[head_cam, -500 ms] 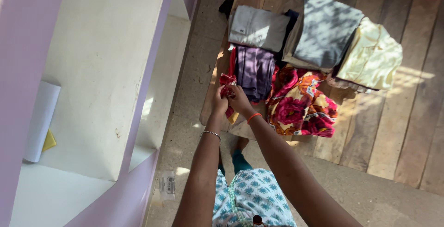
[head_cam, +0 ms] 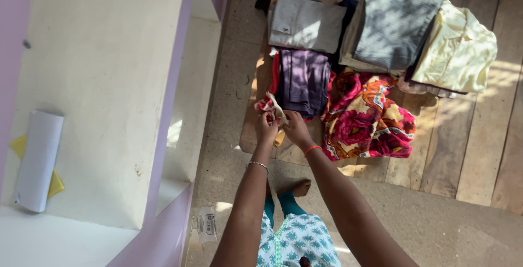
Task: The person wipes a white shelf with a red cloth, then places a floral fabric on the shelf and smooths it out. They fold several garments and place them on the shelf one by one.
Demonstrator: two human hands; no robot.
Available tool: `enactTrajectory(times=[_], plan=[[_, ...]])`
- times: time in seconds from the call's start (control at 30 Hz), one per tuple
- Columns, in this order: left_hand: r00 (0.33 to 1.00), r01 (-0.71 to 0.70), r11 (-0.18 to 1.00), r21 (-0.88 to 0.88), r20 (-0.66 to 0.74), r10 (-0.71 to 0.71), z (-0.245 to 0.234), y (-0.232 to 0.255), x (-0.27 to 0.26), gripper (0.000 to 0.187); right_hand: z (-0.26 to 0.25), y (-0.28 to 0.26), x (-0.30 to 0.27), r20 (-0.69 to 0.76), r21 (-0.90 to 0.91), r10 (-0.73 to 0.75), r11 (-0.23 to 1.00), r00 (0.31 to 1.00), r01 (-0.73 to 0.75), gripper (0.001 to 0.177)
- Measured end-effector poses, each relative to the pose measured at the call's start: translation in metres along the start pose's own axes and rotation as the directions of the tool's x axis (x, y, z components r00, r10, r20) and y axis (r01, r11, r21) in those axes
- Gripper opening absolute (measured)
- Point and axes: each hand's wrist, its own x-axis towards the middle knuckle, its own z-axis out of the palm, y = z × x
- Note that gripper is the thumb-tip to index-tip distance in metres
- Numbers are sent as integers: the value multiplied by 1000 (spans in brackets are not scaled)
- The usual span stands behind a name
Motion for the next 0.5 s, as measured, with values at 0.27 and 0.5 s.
enactTrajectory(times=[0.27,0.5], plan=[[893,-448,894,-22,36,448,111,43,-28,36,-89,64,-19,-250,14,52,999,967,-50,45],[779,-539,827,-160,278,562,219,61,-60,47,-174,124,-61,-478,-192,-8,977,878,-96,51]])
